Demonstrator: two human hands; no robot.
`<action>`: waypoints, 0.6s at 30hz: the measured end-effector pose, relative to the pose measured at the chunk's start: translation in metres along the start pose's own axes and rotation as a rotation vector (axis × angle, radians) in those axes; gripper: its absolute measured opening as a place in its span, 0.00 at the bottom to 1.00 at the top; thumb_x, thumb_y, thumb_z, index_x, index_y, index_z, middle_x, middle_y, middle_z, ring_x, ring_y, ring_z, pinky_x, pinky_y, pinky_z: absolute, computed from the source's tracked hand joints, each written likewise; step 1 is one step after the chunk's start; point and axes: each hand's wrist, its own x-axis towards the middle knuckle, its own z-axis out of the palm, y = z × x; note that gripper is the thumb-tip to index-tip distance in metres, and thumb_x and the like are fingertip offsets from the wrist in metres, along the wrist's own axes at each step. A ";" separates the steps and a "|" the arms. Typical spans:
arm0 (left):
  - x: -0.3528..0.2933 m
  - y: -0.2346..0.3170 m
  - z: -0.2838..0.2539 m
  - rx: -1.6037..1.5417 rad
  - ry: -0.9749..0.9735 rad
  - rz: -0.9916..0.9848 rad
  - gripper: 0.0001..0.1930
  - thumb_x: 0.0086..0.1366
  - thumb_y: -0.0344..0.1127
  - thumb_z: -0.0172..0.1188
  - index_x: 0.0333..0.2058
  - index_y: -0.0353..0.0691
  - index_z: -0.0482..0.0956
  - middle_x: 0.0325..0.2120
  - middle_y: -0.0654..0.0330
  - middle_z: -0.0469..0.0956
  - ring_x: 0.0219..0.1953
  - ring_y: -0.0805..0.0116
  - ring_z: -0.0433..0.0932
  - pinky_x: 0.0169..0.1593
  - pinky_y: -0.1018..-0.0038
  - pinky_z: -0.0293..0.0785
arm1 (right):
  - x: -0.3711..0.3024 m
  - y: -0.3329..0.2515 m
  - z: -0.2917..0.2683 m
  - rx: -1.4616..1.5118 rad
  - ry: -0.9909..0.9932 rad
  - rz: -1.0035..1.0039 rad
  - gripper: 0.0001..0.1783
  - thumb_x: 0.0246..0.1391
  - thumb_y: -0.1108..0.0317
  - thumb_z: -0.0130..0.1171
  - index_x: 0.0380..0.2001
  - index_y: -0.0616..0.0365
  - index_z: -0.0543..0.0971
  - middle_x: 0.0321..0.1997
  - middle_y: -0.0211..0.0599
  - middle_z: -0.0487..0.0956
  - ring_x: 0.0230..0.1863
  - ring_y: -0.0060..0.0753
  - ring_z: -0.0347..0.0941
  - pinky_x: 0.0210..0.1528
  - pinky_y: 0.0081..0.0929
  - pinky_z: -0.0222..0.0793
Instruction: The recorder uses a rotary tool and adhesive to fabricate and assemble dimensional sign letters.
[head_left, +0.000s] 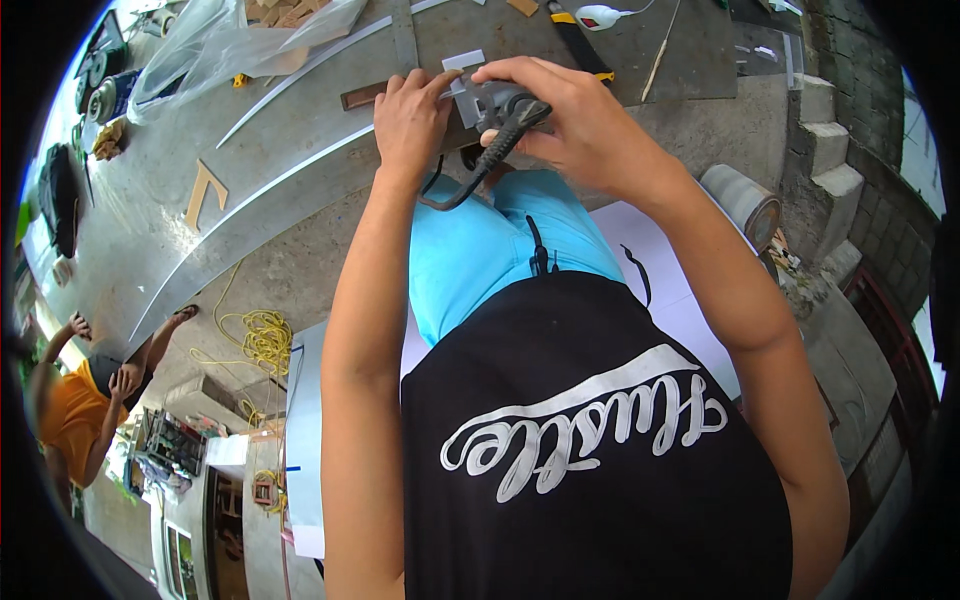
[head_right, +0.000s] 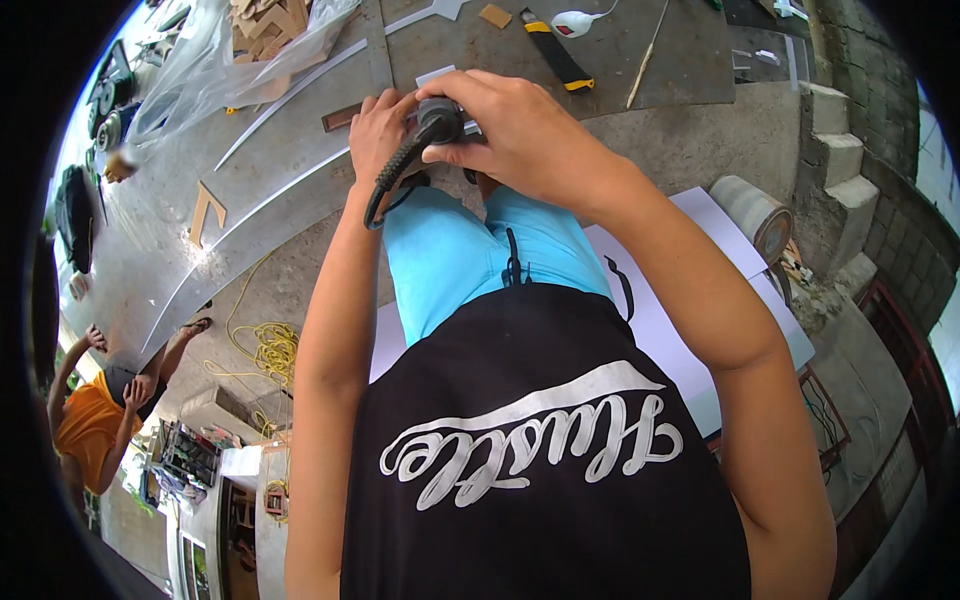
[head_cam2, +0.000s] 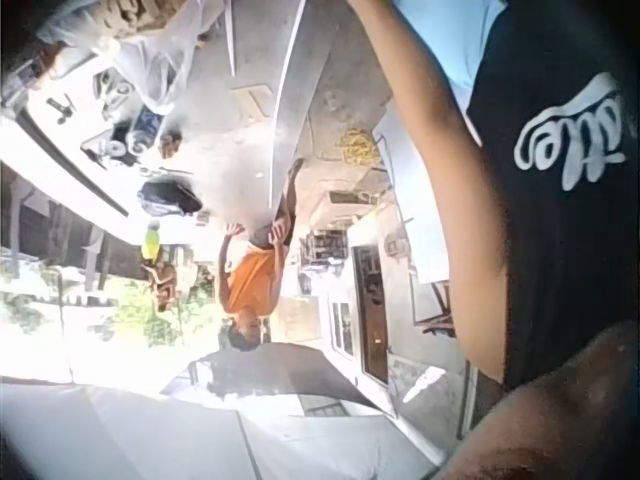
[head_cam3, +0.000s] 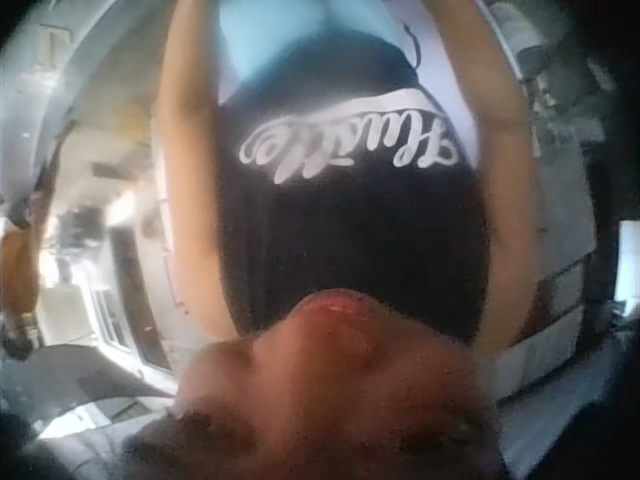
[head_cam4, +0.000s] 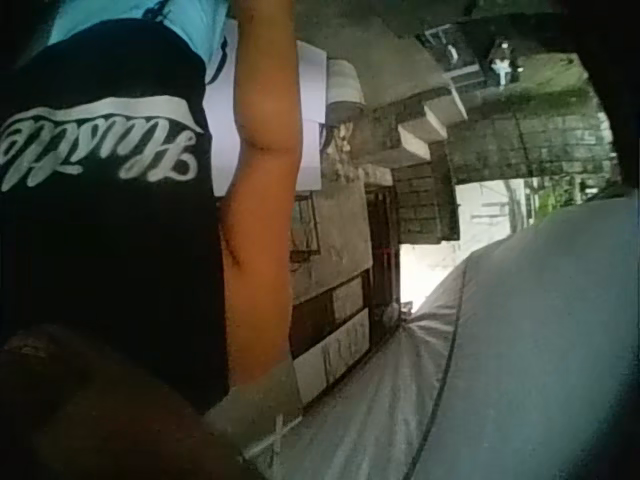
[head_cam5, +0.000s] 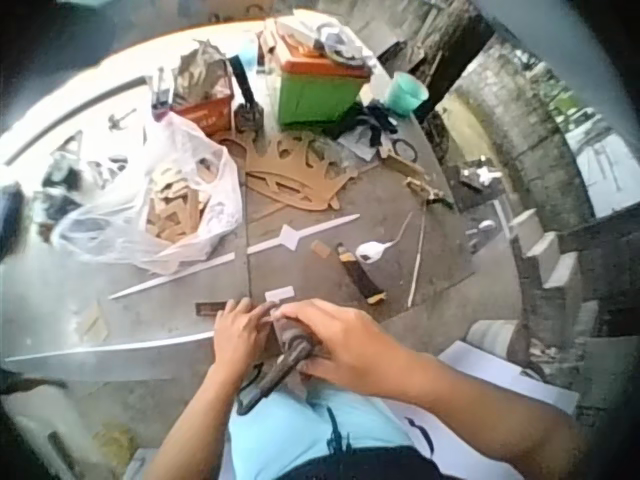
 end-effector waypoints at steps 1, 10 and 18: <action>0.000 0.001 -0.001 0.000 -0.004 -0.006 0.19 0.61 0.37 0.67 0.52 0.61 0.87 0.36 0.67 0.80 0.42 0.60 0.77 0.44 0.61 0.72 | 0.000 -0.001 -0.001 -0.002 -0.003 0.007 0.29 0.56 0.58 0.74 0.57 0.57 0.77 0.51 0.51 0.82 0.49 0.58 0.80 0.52 0.44 0.77; -0.001 0.000 0.005 -0.021 0.034 -0.001 0.19 0.60 0.36 0.67 0.51 0.60 0.87 0.35 0.66 0.79 0.42 0.60 0.77 0.44 0.61 0.71 | 0.003 -0.003 -0.002 -0.024 -0.026 0.001 0.30 0.55 0.60 0.74 0.58 0.56 0.77 0.50 0.50 0.82 0.48 0.57 0.80 0.51 0.43 0.76; -0.002 0.005 0.002 -0.036 0.038 -0.014 0.20 0.58 0.35 0.67 0.51 0.60 0.87 0.35 0.65 0.78 0.43 0.59 0.77 0.45 0.61 0.71 | 0.001 -0.006 -0.004 0.029 -0.031 0.017 0.31 0.51 0.71 0.74 0.59 0.56 0.77 0.53 0.49 0.81 0.51 0.57 0.80 0.54 0.43 0.76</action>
